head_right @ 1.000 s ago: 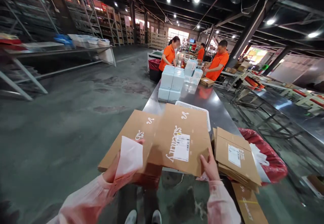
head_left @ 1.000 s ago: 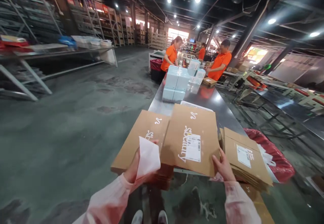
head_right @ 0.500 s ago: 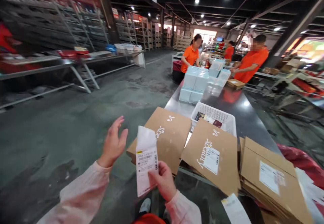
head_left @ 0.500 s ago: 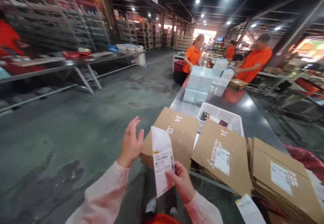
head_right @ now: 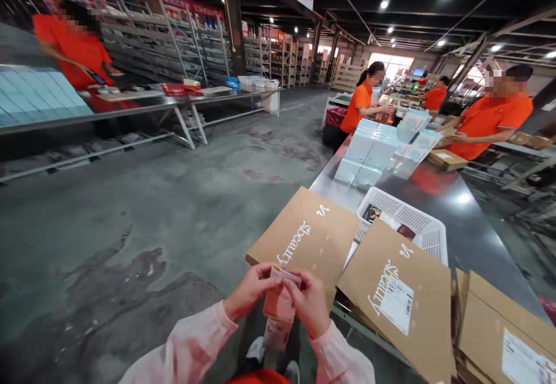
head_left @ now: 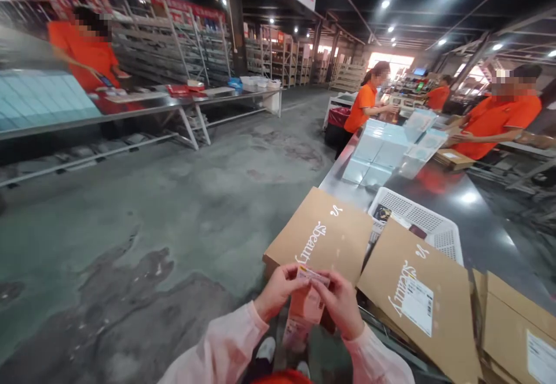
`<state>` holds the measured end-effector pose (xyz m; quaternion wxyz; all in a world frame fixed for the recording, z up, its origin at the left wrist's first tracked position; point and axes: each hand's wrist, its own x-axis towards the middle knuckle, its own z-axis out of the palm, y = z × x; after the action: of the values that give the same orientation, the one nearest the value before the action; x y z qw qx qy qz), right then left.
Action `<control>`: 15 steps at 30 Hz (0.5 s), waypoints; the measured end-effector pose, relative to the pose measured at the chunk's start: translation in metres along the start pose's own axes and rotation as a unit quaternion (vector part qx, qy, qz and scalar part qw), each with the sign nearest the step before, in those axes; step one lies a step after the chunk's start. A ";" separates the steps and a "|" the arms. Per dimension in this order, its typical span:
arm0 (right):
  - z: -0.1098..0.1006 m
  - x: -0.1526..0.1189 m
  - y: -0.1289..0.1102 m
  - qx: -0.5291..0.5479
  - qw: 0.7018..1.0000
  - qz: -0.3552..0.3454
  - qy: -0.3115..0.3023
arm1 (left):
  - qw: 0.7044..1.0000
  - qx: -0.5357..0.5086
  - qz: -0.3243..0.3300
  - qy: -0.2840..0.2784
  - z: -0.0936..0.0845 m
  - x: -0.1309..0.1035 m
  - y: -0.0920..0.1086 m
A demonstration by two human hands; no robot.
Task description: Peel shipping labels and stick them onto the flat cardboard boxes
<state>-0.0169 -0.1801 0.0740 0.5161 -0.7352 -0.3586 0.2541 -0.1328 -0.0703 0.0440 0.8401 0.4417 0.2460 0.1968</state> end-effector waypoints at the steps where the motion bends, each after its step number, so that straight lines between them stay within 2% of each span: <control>1: -0.002 0.000 -0.001 -0.028 1.000 0.003 -0.002 | 1.000 0.022 0.004 0.010 0.000 0.000 -0.006; 5: -0.002 0.000 0.006 -0.104 0.994 0.026 -0.002 | 0.986 0.102 0.026 0.125 0.001 0.008 -0.033; 7: -0.002 0.007 0.015 -0.131 0.991 0.025 0.012 | 0.985 0.088 0.024 0.146 0.000 0.014 -0.041; 8: -0.003 0.014 0.021 -0.142 0.989 0.013 0.025 | 0.990 0.067 0.008 0.127 -0.002 0.016 -0.044; 10: -0.006 0.038 0.035 -0.173 0.983 -0.011 0.064 | 0.998 0.025 -0.052 0.041 -0.009 0.020 -0.049; 12: -0.012 0.069 0.051 -0.230 0.966 -0.001 0.115 | 0.991 0.001 -0.124 -0.044 -0.020 0.018 -0.058; 13: -0.015 0.085 0.059 -0.262 0.955 0.018 0.138 | 0.987 -0.001 -0.150 -0.066 -0.026 0.016 -0.065; 15: -0.021 0.114 0.073 -0.309 0.934 0.055 0.169 | 0.983 0.006 -0.173 -0.061 -0.040 0.004 -0.086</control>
<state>0.0881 -0.1172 0.0124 0.3015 -0.9091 -0.2857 0.0309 -0.1430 -0.0880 -0.0485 0.8719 0.4090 0.2684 0.0201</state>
